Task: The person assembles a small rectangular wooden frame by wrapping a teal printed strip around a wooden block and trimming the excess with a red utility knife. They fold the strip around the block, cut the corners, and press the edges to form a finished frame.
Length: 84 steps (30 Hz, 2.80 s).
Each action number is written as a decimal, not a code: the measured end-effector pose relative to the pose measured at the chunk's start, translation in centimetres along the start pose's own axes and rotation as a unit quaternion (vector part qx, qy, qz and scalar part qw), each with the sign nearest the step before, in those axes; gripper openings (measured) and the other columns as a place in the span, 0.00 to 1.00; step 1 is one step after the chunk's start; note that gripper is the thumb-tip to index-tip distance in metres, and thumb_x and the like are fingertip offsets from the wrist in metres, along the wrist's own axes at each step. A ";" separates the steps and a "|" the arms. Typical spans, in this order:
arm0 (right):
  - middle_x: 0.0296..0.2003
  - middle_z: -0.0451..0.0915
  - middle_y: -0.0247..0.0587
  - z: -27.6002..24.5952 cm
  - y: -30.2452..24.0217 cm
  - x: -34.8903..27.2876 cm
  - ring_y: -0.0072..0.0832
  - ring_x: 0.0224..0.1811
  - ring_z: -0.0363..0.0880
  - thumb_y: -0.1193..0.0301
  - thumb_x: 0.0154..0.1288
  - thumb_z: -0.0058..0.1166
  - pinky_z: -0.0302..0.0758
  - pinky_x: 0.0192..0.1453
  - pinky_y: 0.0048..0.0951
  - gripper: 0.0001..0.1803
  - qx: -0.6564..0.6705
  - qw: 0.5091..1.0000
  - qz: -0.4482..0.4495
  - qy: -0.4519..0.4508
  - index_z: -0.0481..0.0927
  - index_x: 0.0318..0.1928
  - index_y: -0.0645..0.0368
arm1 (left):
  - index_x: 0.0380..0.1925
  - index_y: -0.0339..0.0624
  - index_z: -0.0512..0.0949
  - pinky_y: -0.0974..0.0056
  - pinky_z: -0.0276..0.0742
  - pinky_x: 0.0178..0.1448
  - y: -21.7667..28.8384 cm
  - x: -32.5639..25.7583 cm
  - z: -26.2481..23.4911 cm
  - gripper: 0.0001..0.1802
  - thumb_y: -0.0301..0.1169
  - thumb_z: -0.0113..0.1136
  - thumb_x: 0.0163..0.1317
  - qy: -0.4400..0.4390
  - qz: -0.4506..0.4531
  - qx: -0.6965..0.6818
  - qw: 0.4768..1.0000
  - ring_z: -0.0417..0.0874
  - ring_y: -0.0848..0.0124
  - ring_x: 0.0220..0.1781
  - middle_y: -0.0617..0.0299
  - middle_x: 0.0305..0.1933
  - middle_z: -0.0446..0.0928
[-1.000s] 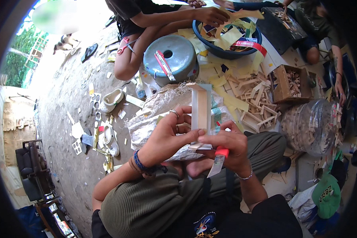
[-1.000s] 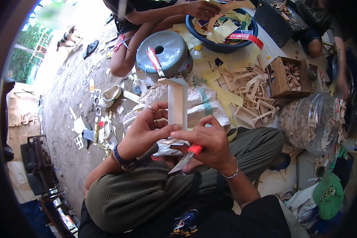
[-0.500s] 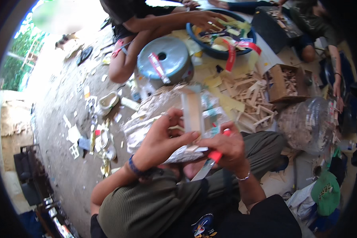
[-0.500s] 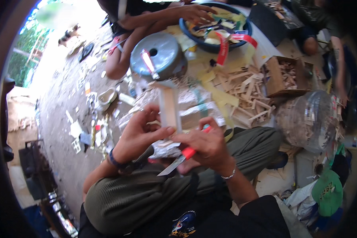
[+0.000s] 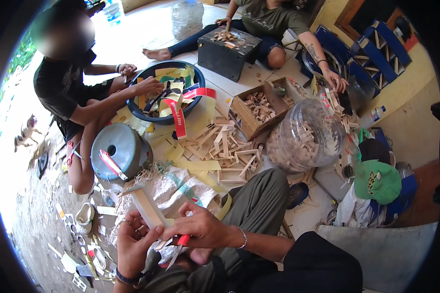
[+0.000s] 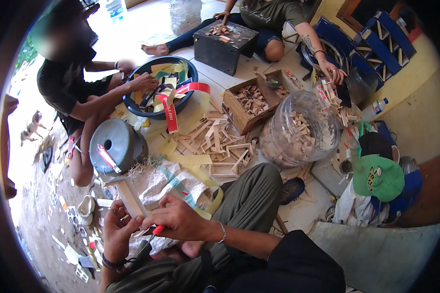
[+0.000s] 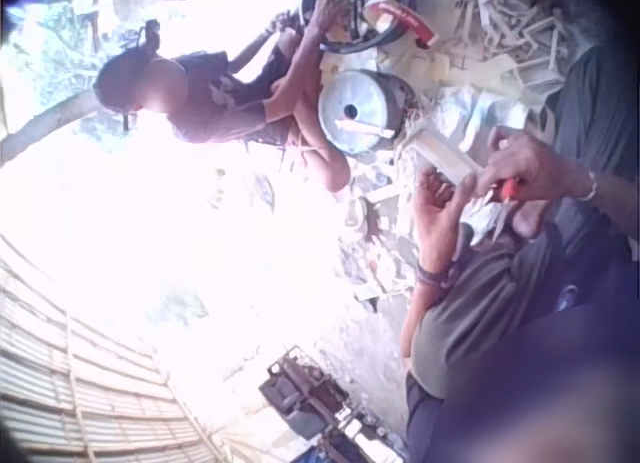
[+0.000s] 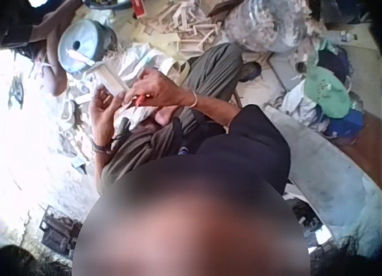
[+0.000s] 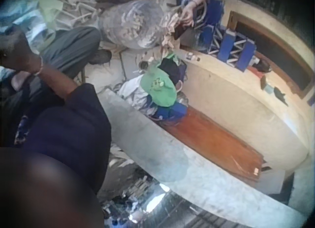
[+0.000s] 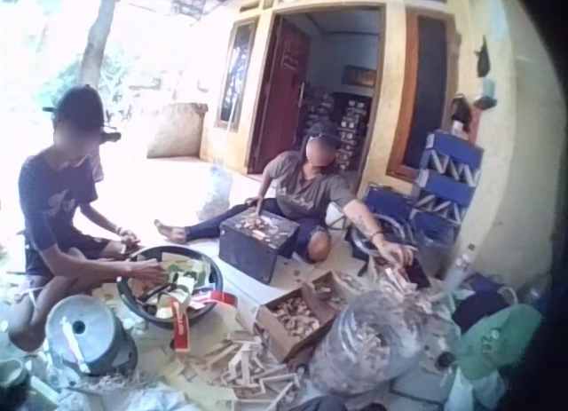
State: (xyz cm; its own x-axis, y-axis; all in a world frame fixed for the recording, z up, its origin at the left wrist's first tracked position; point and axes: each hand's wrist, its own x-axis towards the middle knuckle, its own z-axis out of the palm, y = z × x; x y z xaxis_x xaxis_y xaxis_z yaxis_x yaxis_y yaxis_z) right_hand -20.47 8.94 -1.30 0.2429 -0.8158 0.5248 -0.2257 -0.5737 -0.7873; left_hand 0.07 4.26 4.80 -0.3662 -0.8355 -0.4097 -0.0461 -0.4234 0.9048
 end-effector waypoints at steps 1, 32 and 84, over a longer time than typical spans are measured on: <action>0.37 0.86 0.27 0.1 0.0 0.0 0.29 0.36 0.81 0.64 0.60 0.66 0.69 0.52 0.35 0.14 0.003 1.000 0.004 0.002 0.84 0.47 0.45 | 0.59 0.35 0.68 0.67 0.83 0.49 0.1 -0.1 0.1 0.26 0.20 0.66 0.62 -0.001 -0.002 0.002 1.000 0.84 0.72 0.47 0.59 0.48 0.80; 0.50 0.69 0.41 -2.3 -12.3 7.4 0.27 0.47 0.74 0.63 0.50 0.77 0.73 0.49 0.27 0.66 0.729 0.668 0.137 0.052 0.38 0.76 0.56 | 0.68 0.38 0.64 0.63 0.83 0.59 5.9 -2.2 1.3 0.26 0.23 0.56 0.73 -0.013 -0.022 -0.141 0.990 0.84 0.66 0.58 0.50 0.59 0.80; 0.37 0.82 0.44 3.8 -5.5 -1.8 0.40 0.33 0.81 0.73 0.69 0.59 0.75 0.41 0.39 0.16 -0.049 0.994 0.015 0.098 0.75 0.55 0.60 | 0.58 0.31 0.73 0.67 0.81 0.56 4.8 -4.6 -3.1 0.22 0.19 0.67 0.65 -0.136 0.050 -0.055 0.988 0.84 0.73 0.52 0.55 0.50 0.84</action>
State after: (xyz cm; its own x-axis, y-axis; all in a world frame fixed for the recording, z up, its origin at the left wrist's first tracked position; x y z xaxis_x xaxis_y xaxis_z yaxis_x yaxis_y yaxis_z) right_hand -16.08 13.79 0.85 0.0488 -0.8262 0.5612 -0.3225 -0.5448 -0.7740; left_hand 4.42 4.95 10.70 -0.6007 -0.7567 -0.2582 0.0992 -0.3911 0.9150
